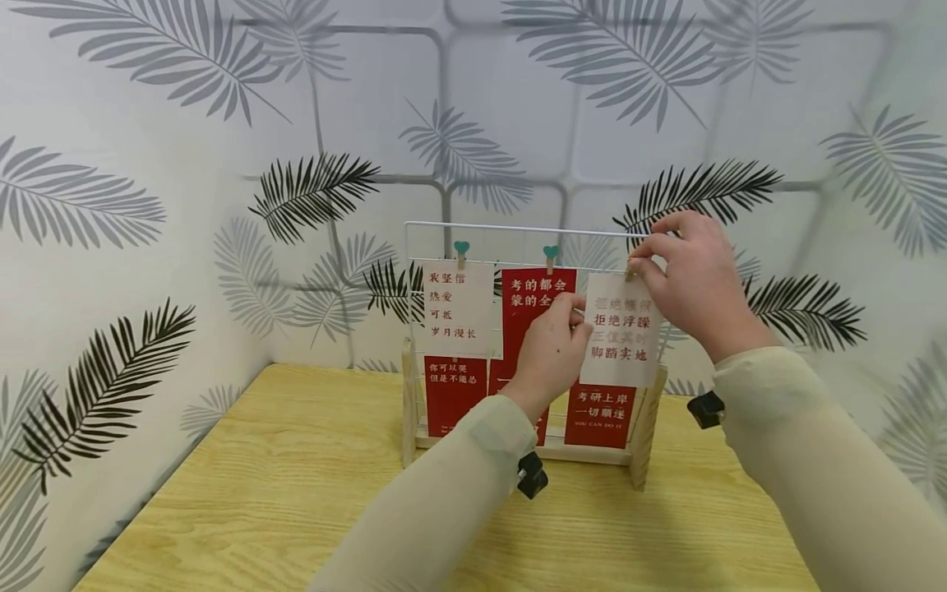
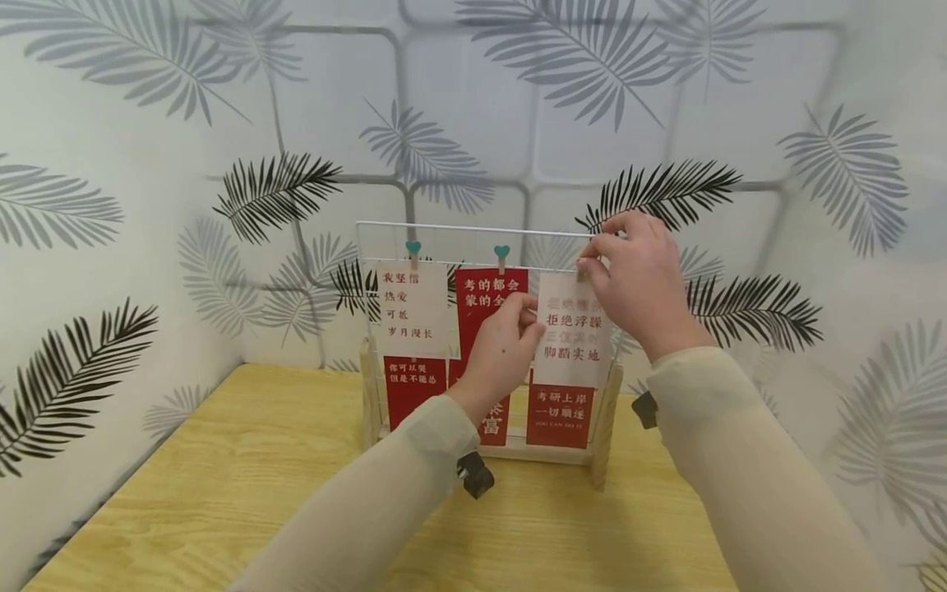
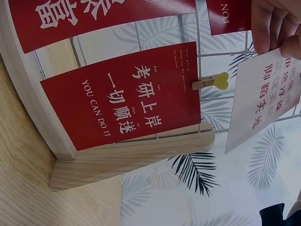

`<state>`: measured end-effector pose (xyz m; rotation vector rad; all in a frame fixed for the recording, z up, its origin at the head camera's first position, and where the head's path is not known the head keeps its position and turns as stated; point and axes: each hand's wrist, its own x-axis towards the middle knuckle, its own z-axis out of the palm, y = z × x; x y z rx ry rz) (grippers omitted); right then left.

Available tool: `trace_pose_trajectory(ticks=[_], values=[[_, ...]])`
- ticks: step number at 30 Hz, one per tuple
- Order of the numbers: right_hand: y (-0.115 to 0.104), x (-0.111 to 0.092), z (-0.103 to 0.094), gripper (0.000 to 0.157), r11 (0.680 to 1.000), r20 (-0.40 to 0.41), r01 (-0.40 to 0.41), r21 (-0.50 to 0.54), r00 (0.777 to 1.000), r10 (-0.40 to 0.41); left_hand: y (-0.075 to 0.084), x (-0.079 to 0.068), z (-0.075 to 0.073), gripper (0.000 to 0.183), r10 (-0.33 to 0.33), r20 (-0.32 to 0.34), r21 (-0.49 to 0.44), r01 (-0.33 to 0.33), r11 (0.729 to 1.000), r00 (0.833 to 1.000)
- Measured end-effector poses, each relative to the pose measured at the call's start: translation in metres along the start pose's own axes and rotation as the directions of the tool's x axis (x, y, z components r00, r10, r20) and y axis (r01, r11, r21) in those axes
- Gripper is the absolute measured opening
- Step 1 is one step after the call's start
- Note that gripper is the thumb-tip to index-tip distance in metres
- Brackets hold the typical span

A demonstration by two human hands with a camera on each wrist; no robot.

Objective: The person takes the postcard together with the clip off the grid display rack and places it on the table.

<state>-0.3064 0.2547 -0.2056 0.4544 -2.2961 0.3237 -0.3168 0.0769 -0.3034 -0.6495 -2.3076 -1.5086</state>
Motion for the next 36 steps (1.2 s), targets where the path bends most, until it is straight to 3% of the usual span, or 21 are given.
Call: trace_pose_trajectory(ticks=[7, 18, 36], values=[[-0.0006, -0.0006, 0.0015, 0.01, 1.0, 0.012, -0.019, 0.019, 1.0, 0.019, -0.0002, 0.0009, -0.0017, 0.025, 0.008, 0.002, 0.008, -0.008, 1.0, 1.0], [0.0009, -0.0029, 0.004, 0.008, 0.999, -0.043, 0.025, 0.04, 0.999, -0.023, 0.0004, 0.0004, -0.0032, 0.028, -0.002, 0.011, 0.013, 0.002, 1.0, 1.0], [0.0032, -0.003, -0.002, 0.008, 0.996, -0.068, -0.022, 0.089, 0.997, 0.028, 0.0032, 0.0005, -0.0062, 0.027, 0.021, 0.028, 0.016, -0.022, 1.0, 0.999]])
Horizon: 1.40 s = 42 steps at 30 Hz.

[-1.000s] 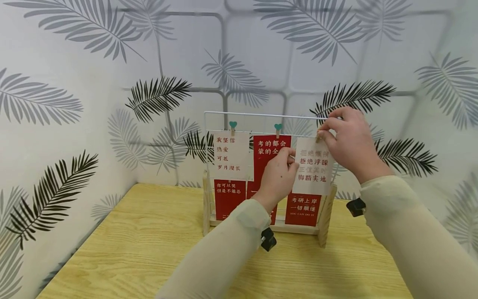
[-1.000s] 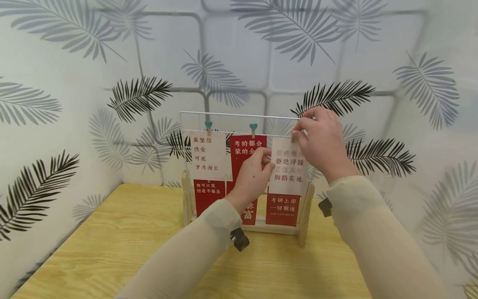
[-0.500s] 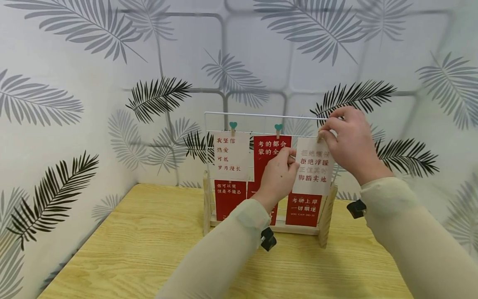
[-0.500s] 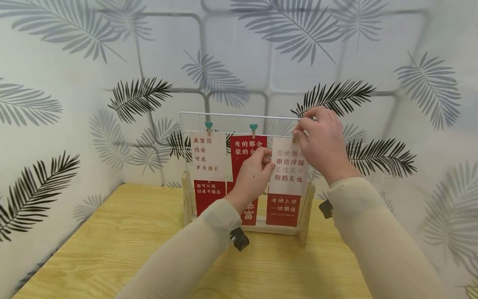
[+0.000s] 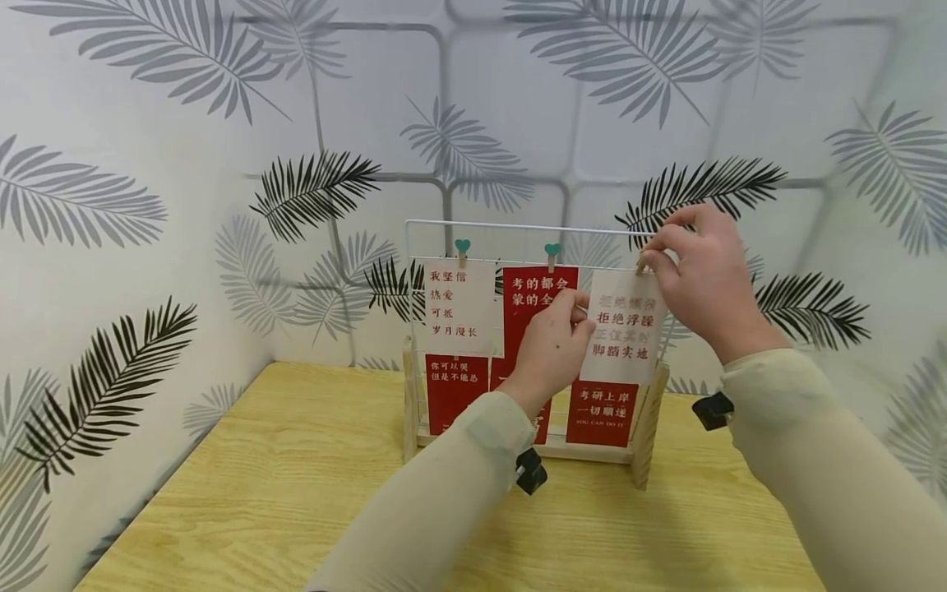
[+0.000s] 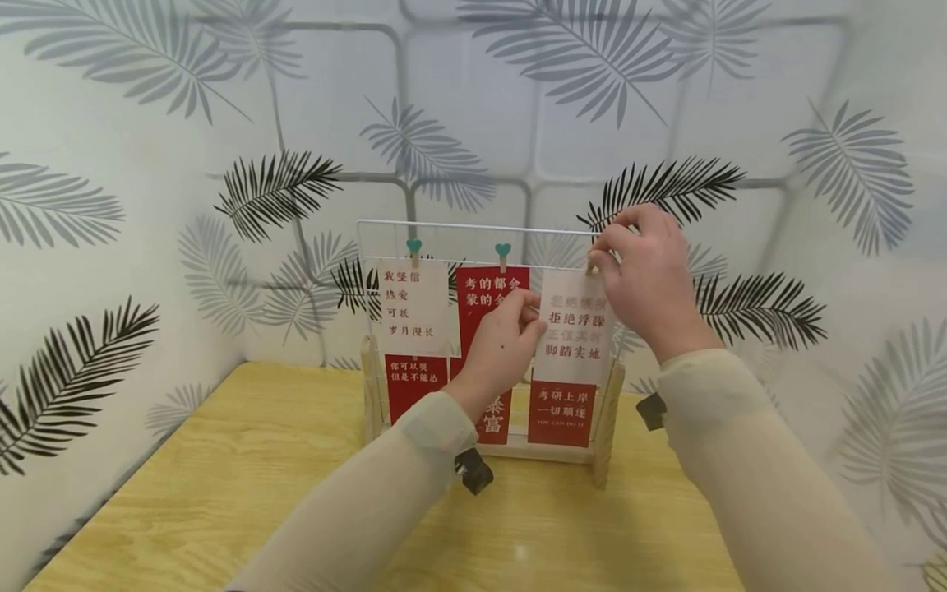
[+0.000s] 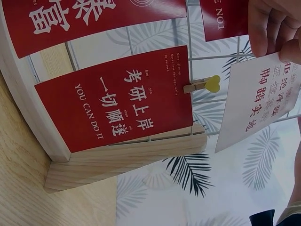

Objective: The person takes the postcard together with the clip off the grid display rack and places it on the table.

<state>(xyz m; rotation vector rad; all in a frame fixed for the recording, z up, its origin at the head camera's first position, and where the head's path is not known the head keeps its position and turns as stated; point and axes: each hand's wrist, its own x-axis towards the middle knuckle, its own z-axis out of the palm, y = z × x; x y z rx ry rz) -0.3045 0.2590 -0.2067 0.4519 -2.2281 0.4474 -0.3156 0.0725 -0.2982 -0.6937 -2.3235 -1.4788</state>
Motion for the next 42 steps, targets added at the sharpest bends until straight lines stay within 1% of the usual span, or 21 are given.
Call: trace_pose_trajectory(ticks=[5, 9, 14, 16, 21, 25, 34, 42], values=[[-0.002, 0.0, -0.004, 0.01, 1.0, 0.003, -0.019, 0.014, 1.0, 0.019, 0.0, -0.001, -0.002, 0.027, -0.002, 0.0, -0.019, 0.002, 1.0, 1.0], [-0.004, 0.0, -0.008, 0.012, 1.0, 0.003, -0.015, 0.028, 1.0, 0.015, -0.001, -0.003, -0.005, 0.026, -0.003, -0.007, -0.034, 0.002, 0.999, 1.0], [-0.005, -0.003, -0.01, 0.015, 0.999, -0.005, -0.014, 0.041, 1.0, 0.014, -0.002, -0.007, -0.009, 0.026, -0.009, -0.016, -0.04, 0.009, 0.999, 1.0], [-0.005, -0.005, -0.011, 0.016, 0.999, -0.008, -0.026, 0.044, 1.0, 0.026, -0.002, -0.008, -0.01, 0.026, -0.01, -0.016, -0.04, 0.01, 0.999, 1.0], [-0.005, -0.011, -0.012, 0.019, 0.998, 0.0, -0.049, 0.044, 0.999, 0.049, -0.004, -0.013, -0.012, 0.024, 0.009, -0.019, -0.035, -0.009, 0.999, 1.0], [-0.004, -0.016, -0.012, 0.019, 0.998, 0.007, -0.051, 0.048, 0.999, 0.051, -0.008, -0.017, -0.014, 0.022, 0.02, -0.027, -0.047, -0.021, 0.999, 0.999], [0.005, -0.023, -0.015, 0.021, 0.998, -0.013, -0.029, 0.058, 0.999, 0.03, -0.008, -0.023, -0.016, 0.02, 0.016, -0.019, -0.079, -0.017, 0.997, 1.0], [0.006, -0.026, -0.02, 0.021, 0.998, -0.007, -0.036, 0.051, 0.999, 0.036, -0.007, -0.026, -0.017, 0.022, 0.046, 0.005, -0.092, -0.045, 0.995, 0.999]])
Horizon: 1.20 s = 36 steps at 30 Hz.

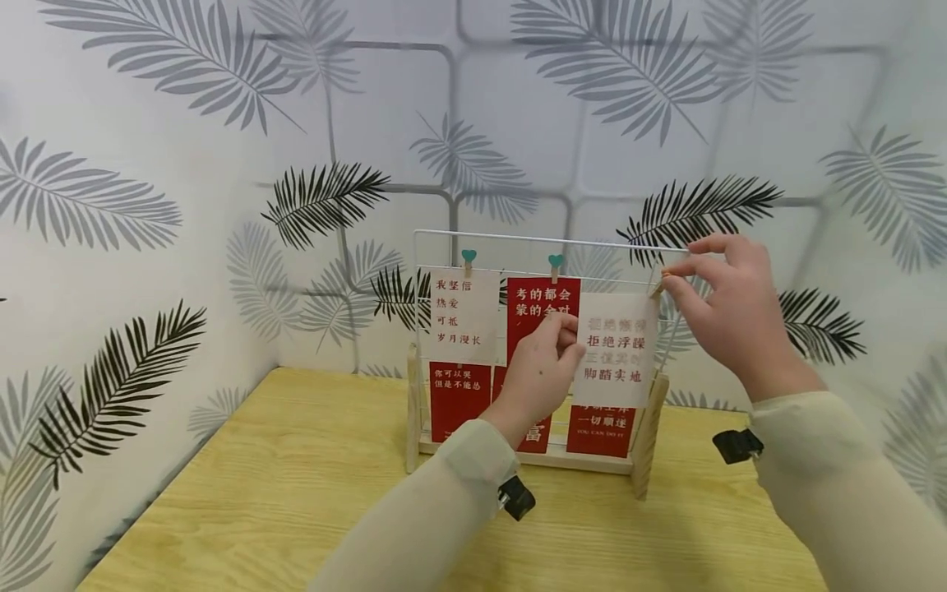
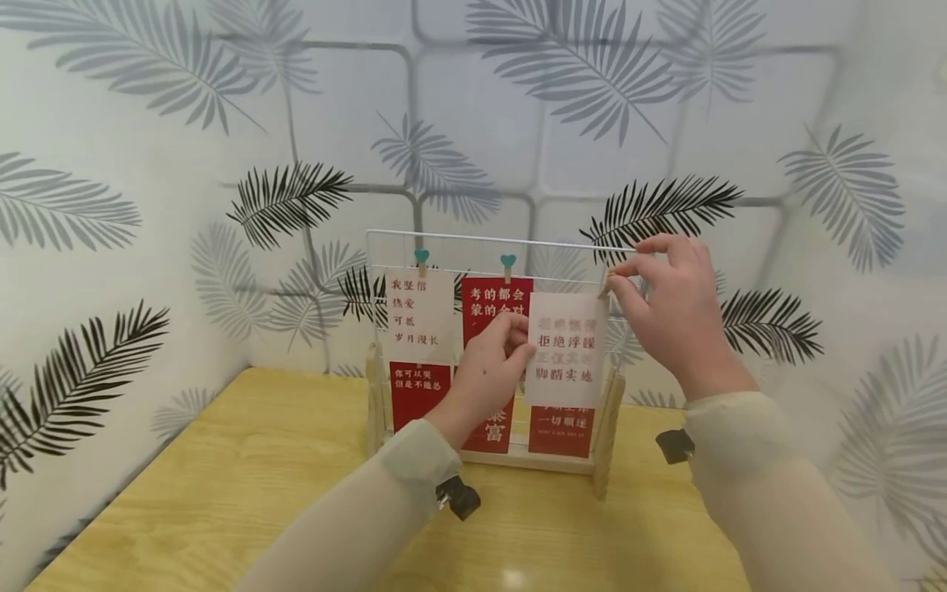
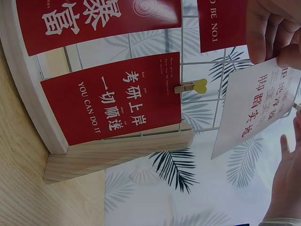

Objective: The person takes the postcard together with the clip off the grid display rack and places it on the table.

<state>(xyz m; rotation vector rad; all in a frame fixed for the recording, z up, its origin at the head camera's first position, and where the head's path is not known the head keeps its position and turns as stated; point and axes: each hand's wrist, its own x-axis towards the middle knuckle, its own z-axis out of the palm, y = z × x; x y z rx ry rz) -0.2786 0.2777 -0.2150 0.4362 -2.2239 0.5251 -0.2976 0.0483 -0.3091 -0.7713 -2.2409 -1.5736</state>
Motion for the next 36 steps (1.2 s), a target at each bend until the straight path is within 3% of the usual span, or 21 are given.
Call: trace_pose_trajectory(ticks=[15, 36], values=[[0.004, -0.02, 0.002, 0.019, 1.0, -0.034, 0.012, 0.027, 0.999, -0.011, -0.001, -0.015, -0.002, 0.023, -0.004, 0.007, -0.022, 0.004, 1.0, 1.0], [0.018, -0.051, 0.009, 0.018, 0.998, 0.04, -0.044, 0.045, 0.998, 0.042, -0.015, -0.033, 0.002, 0.02, -0.093, -0.01, -0.027, 0.093, 0.995, 0.996]])
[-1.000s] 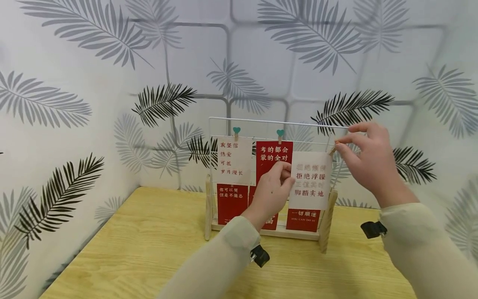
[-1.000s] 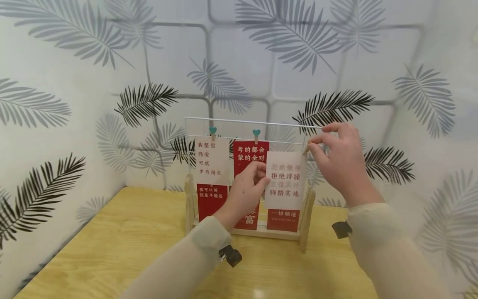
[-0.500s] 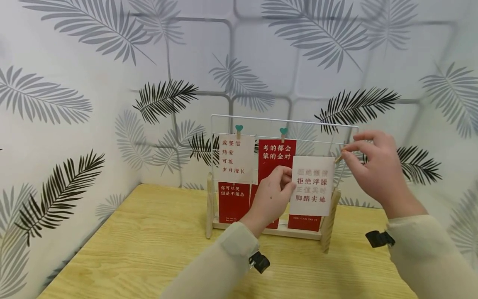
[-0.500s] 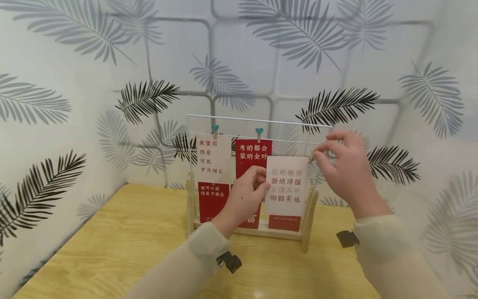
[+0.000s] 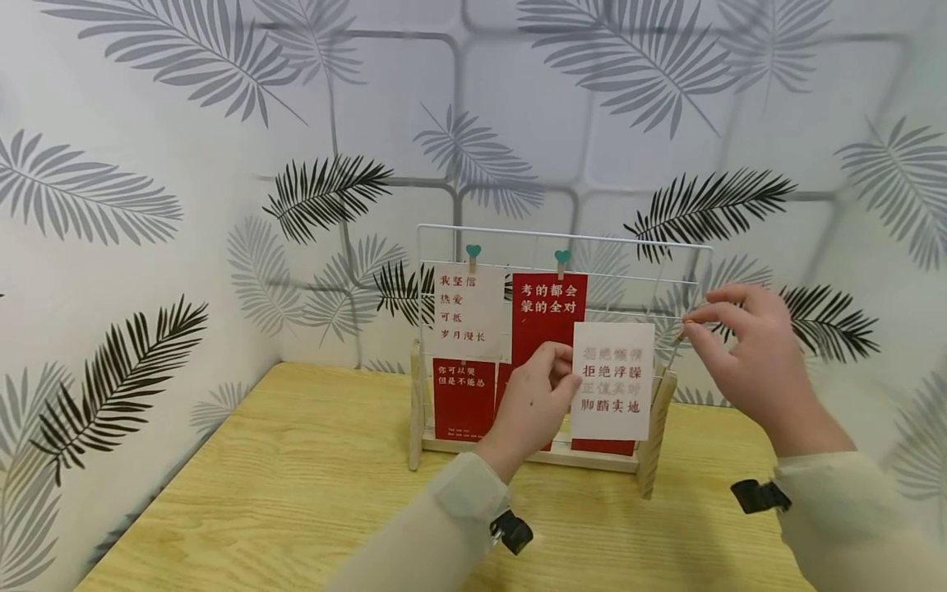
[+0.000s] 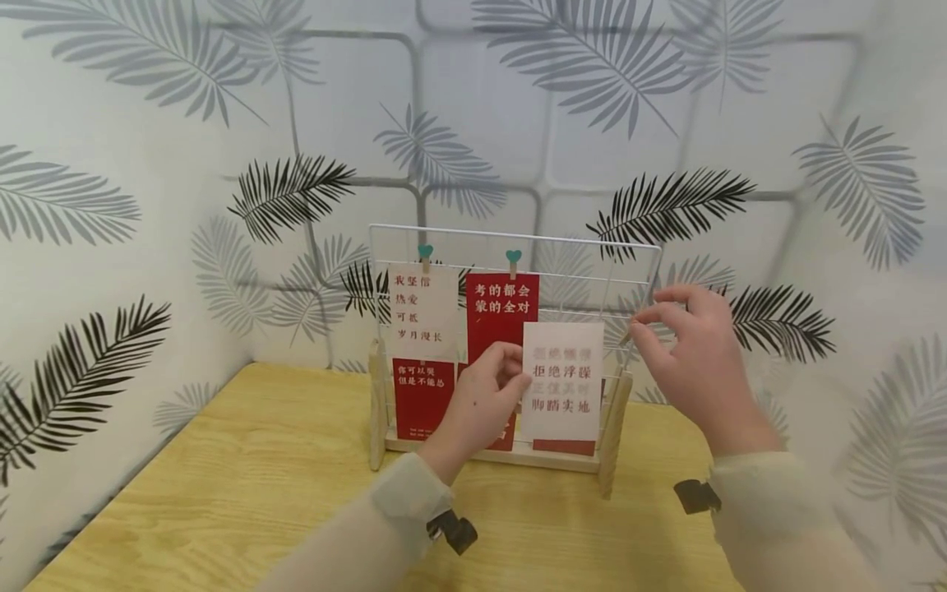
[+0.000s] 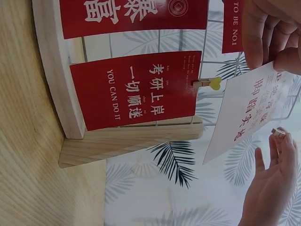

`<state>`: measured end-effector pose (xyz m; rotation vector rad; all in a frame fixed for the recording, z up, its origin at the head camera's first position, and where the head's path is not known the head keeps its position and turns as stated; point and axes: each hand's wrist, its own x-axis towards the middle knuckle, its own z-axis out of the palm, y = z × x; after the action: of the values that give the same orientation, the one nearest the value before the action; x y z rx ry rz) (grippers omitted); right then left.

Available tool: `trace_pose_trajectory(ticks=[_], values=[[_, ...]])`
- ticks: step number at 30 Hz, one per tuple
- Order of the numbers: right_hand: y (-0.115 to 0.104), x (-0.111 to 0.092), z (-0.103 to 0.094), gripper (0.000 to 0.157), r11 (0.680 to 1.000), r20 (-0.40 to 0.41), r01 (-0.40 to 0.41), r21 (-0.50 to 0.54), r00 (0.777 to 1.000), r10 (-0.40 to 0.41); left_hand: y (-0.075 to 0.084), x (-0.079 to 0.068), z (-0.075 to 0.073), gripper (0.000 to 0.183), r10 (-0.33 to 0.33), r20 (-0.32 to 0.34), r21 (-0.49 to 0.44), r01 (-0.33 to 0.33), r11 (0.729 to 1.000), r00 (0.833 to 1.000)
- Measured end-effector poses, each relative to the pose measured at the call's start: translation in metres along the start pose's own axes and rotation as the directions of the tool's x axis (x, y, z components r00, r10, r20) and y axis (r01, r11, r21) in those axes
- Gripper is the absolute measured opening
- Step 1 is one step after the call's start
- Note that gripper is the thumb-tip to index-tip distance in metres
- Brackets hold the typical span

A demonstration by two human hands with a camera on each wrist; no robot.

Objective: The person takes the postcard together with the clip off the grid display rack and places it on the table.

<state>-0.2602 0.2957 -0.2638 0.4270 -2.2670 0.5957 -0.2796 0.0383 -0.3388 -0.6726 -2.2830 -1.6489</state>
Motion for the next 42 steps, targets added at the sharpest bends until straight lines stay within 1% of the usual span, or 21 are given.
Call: trace_pose_trajectory(ticks=[6, 9, 14, 19, 23, 26, 32, 37, 42], values=[[0.007, -0.013, 0.005, 0.019, 0.999, 0.019, -0.035, -0.005, 0.999, 0.035, -0.006, -0.006, 0.004, 0.019, -0.029, 0.009, -0.016, 0.029, 0.999, 1.0], [0.01, -0.018, 0.007, 0.02, 0.999, 0.027, -0.046, -0.011, 0.999, 0.047, -0.009, -0.008, 0.007, 0.019, -0.033, 0.01, -0.034, 0.033, 0.999, 0.999], [0.014, -0.024, 0.012, 0.021, 0.999, 0.034, -0.051, 0.004, 0.998, 0.051, -0.011, -0.011, 0.009, 0.02, -0.053, 0.013, -0.078, 0.054, 0.995, 0.999], [0.018, -0.032, 0.017, 0.021, 0.998, 0.046, -0.057, 0.02, 0.997, 0.056, -0.013, -0.012, 0.01, 0.021, -0.069, 0.014, -0.092, 0.07, 0.993, 0.997], [0.022, -0.04, 0.021, 0.022, 0.996, 0.074, -0.081, 0.023, 0.994, 0.079, -0.016, -0.015, 0.012, 0.021, -0.105, 0.017, -0.108, 0.106, 0.989, 0.994], [0.026, -0.044, 0.023, 0.022, 0.996, 0.084, -0.083, 0.022, 0.993, 0.081, -0.019, -0.017, 0.014, 0.02, -0.13, 0.017, -0.113, 0.131, 0.985, 0.991], [0.032, -0.052, 0.031, 0.019, 0.996, 0.106, -0.083, 0.024, 0.991, 0.08, -0.025, -0.021, 0.018, 0.022, -0.156, 0.021, -0.14, 0.157, 0.978, 0.988], [0.036, -0.061, 0.036, 0.022, 0.991, 0.149, -0.129, 0.023, 0.981, 0.125, -0.029, -0.026, 0.022, 0.022, -0.201, 0.039, -0.174, 0.205, 0.963, 0.979], [0.041, -0.072, 0.039, 0.025, 0.982, 0.164, -0.186, 0.036, 0.97, 0.178, -0.034, -0.034, 0.027, 0.021, -0.239, 0.061, -0.205, 0.247, 0.947, 0.969]])
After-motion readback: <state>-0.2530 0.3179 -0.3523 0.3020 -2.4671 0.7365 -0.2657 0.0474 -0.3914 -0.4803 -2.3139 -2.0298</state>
